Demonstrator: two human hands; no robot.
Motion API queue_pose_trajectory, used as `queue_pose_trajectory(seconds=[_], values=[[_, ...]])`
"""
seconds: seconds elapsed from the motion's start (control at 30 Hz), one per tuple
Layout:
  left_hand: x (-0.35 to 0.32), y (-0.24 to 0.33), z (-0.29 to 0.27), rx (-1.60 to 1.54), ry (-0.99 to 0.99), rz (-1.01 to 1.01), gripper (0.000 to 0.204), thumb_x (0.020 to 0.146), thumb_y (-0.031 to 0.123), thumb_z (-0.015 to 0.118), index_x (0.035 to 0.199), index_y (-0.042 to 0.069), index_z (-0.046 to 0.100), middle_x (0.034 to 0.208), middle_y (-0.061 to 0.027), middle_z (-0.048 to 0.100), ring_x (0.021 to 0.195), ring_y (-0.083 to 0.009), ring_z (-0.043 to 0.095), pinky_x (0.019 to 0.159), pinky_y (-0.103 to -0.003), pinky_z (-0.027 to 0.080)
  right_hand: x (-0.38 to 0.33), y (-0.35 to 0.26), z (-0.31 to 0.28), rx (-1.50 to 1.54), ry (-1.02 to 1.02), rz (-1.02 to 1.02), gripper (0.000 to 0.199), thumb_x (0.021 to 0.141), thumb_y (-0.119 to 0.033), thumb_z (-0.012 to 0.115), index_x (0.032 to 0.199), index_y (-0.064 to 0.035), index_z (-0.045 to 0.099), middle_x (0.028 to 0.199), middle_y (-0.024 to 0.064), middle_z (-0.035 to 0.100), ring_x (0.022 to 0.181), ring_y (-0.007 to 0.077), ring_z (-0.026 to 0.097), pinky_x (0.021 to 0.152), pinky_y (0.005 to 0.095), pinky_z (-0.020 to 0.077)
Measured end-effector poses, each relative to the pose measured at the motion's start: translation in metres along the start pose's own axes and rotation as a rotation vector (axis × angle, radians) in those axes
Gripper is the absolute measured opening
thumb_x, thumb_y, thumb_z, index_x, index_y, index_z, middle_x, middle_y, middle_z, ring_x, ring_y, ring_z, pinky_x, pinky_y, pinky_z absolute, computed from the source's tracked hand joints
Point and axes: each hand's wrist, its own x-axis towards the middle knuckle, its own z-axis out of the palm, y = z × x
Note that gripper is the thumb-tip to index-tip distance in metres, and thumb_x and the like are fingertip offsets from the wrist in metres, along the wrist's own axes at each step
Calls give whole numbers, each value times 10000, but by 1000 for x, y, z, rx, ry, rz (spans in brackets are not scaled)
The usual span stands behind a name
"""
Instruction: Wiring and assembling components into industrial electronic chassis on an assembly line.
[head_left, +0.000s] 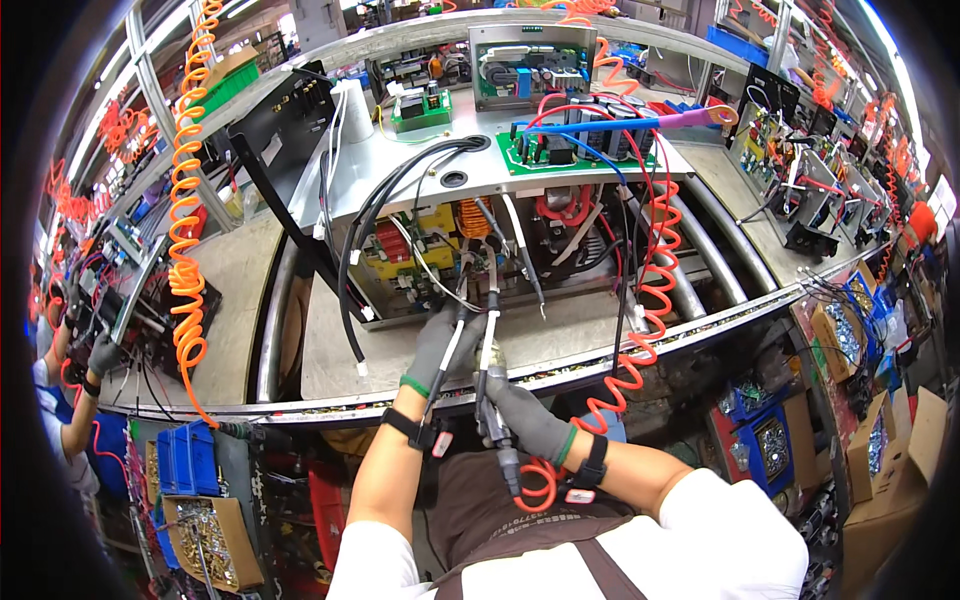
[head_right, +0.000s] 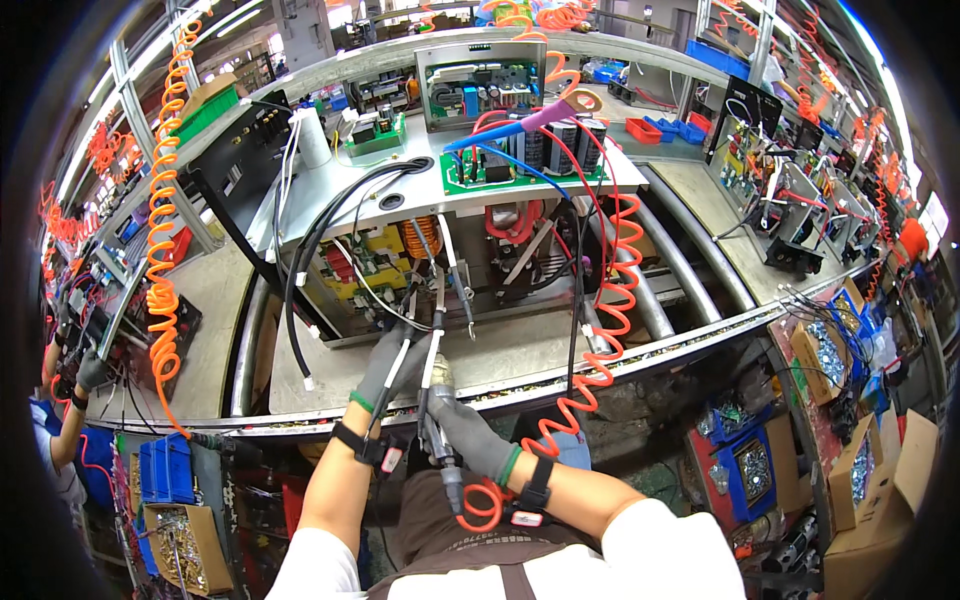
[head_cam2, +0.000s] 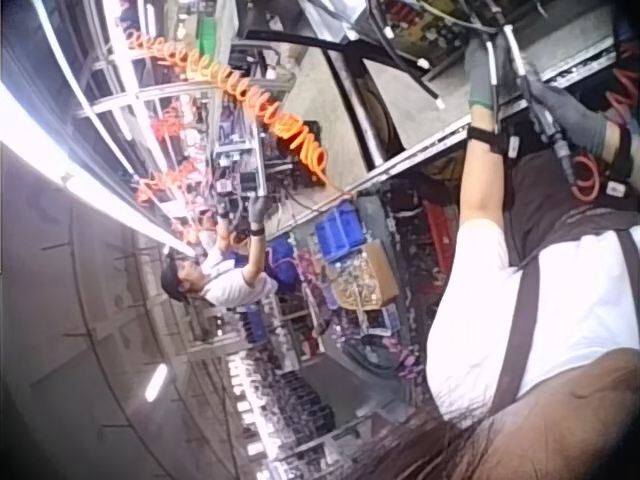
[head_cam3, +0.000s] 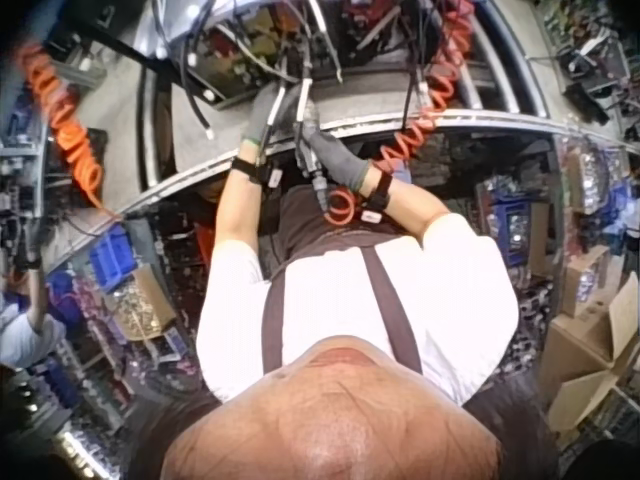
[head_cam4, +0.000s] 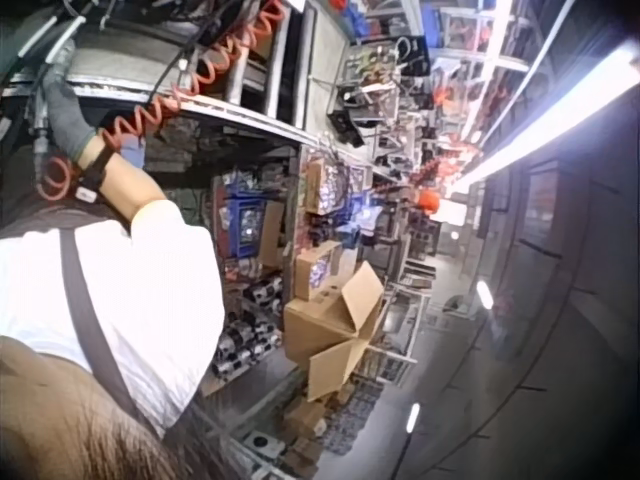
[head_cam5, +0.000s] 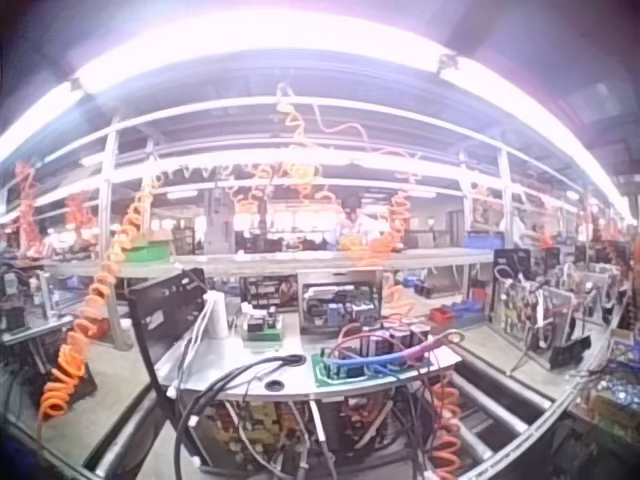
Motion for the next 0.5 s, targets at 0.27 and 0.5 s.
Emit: queue_pose_trajectory(seconds=[0.27, 0.5], values=[[-27, -28, -2, -241, 124, 159, 420, 844, 296, 623, 1143, 8, 559, 966, -150, 613, 825, -233, 591, 710, -334, 484, -77, 11, -75, -853, -219, 190, 442, 894, -468, 542, 1011, -45, 489, 768, 71, 541, 669, 163, 535, 607, 316, 444], [-27, 24, 23, -730, -5, -235, 304, 886, 268, 577, 1093, 47, 554, 809, -54, 588, 652, -133, 577, 545, -253, 472, -112, 56, -183, -1751, -522, -64, 500, 802, -499, 620, 1030, -70, 505, 909, 159, 567, 832, 350, 581, 698, 415, 474]])
